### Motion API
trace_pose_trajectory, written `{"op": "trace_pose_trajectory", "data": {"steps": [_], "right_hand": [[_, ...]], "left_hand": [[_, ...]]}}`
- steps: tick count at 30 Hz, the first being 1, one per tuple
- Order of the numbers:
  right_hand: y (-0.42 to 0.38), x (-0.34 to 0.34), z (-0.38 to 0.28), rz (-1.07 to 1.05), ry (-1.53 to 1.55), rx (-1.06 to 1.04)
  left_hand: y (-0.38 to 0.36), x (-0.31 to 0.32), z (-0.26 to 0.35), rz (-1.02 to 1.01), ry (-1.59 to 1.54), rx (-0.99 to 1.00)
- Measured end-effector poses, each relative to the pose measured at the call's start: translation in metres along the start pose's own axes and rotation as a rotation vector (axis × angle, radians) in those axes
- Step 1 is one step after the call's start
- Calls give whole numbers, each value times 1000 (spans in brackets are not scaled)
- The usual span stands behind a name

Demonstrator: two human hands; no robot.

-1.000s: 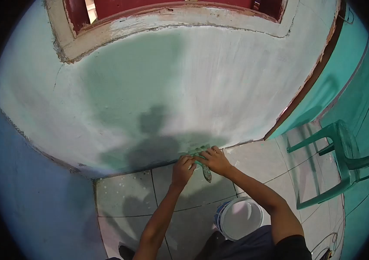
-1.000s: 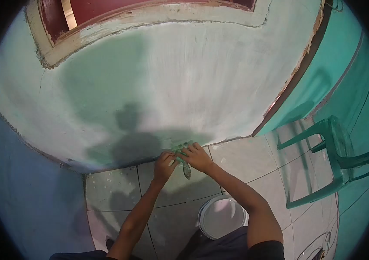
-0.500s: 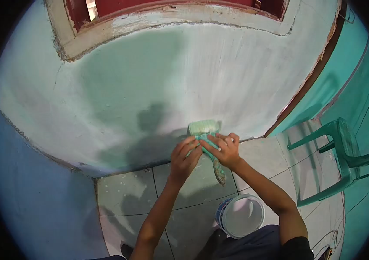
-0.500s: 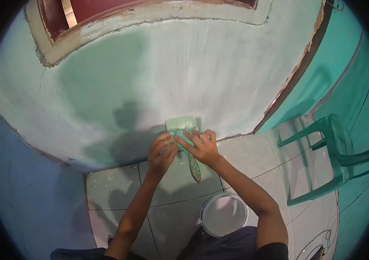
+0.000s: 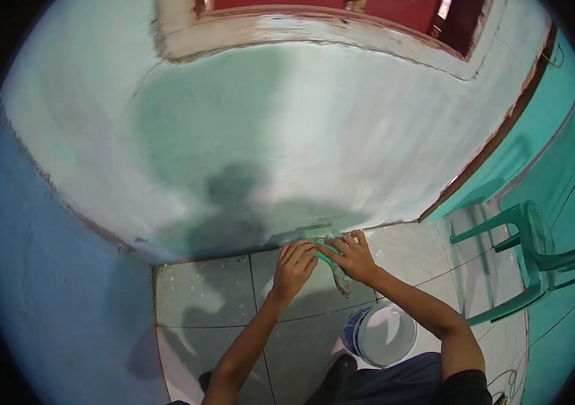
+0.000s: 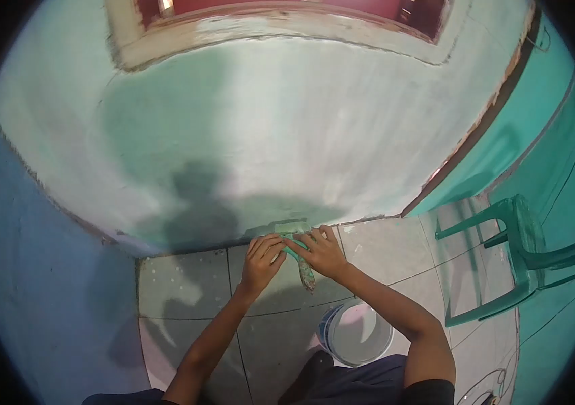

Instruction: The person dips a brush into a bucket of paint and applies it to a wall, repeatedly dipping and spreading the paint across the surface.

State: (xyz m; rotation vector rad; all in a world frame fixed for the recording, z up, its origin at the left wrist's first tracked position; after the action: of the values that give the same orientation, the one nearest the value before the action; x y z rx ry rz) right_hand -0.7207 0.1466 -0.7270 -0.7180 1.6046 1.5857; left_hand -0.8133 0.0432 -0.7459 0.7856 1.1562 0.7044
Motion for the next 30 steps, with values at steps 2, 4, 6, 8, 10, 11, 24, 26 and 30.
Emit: {"op": "trace_pose_trajectory", "data": {"steps": [2, 4, 6, 8, 10, 11, 24, 26, 30], "right_hand": [[8, -14, -20, -33, 0, -1], [10, -24, -36, -79, 10, 4], [13, -35, -49, -121, 18, 29], [11, -45, -61, -187, 24, 58], [15, -71, -75, -227, 1, 127], [15, -81, -79, -247, -4, 155], [-90, -213, -84, -269, -244, 518], [-116, -224, -86, -260, -187, 658], [-171, -212, -85, -165, -42, 852]], "left_hand": [[0, -22, 5, -24, -23, 40], [3, -41, 4, -59, -46, 96], [7, -58, 4, -108, -81, 165], [11, -67, 11, -169, -145, 278], [20, -73, 17, -214, -187, 327], [25, -75, 18, -197, -204, 324], [59, -21, 146, -7, -666, 442], [39, -16, 172, -84, -743, 449], [14, 8, 193, -123, -716, 398]]}}
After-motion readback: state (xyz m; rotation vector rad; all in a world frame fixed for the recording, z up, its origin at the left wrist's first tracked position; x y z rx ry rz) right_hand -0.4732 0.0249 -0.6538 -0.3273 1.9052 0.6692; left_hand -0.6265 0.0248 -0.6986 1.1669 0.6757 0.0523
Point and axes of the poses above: each hand's wrist, its own y-axis towards the middle knuckle, its own x-axis out of the palm, z = x × y, the point moved 9 cm from there along y, towards the middle knuckle, and after that the axes turned 15 degrees about x, right-handed, at the moved point
